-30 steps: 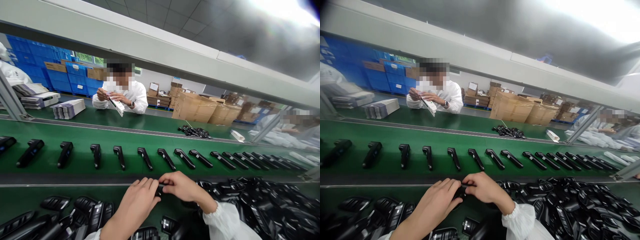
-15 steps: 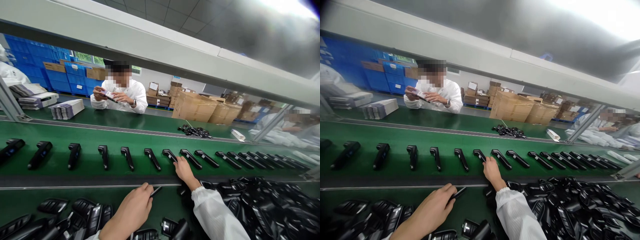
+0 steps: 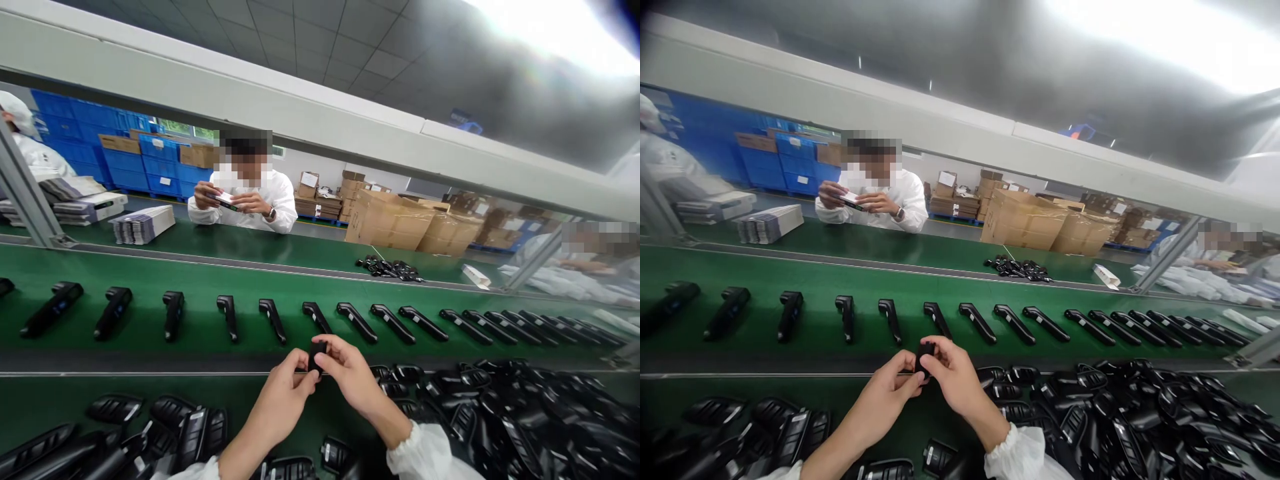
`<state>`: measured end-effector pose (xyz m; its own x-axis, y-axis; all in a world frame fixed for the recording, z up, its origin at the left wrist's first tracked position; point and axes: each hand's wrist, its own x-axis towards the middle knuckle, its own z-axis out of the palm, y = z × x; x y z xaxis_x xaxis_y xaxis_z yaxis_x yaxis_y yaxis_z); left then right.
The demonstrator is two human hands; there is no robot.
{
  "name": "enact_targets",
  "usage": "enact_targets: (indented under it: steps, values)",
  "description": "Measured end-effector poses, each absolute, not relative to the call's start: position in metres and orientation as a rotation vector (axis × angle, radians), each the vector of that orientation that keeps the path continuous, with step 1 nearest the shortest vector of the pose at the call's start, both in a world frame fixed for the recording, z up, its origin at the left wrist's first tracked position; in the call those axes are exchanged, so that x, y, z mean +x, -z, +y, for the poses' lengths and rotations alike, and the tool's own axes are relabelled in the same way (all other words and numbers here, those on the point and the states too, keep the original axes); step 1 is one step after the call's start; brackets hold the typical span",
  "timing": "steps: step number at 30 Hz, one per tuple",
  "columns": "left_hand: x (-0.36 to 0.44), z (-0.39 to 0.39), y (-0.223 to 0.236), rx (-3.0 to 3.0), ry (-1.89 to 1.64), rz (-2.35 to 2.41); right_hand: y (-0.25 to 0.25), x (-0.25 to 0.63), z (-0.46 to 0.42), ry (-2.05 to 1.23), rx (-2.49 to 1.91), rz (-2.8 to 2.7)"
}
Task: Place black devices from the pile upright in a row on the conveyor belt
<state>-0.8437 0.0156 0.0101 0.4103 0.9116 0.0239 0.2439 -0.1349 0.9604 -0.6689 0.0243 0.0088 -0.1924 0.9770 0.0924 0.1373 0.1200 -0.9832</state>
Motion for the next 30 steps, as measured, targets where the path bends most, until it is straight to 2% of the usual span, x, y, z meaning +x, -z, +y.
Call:
enact_targets:
  steps: [3,6,9,13,16,21,28,30]
  values:
    - [-0.842,0.003,-0.017,2.028,-0.582,1.199,-0.003,-0.662,0.033,-1.037,-1.254,-1.499]
    - [-0.841,-0.011,-0.021,2.403,-0.246,1.095,0.005,-0.642,0.055,-0.711,-1.517,-1.742]
    - [-0.838,-0.018,-0.016,2.588,-0.111,0.997,0.014,-0.634,0.074,-0.480,-1.773,-1.938]
    - [-0.836,-0.015,-0.005,2.697,-0.138,1.004,0.025,-0.638,0.089,-0.271,-2.026,-2.005]
    - [-0.840,-0.009,-0.006,2.711,-0.150,1.072,0.032,-0.634,0.093,-0.241,-2.097,-1.970]
    - [-0.852,0.006,-0.016,2.562,-0.182,1.171,0.037,-0.618,0.096,-0.220,-2.080,-1.956]
    - [-0.866,0.021,-0.024,2.291,-0.496,1.146,0.022,-0.613,0.089,-0.129,-2.105,-1.864]
    - [-0.868,0.021,-0.026,2.279,-0.570,1.074,0.007,-0.617,0.077,-0.285,-1.917,-1.851]
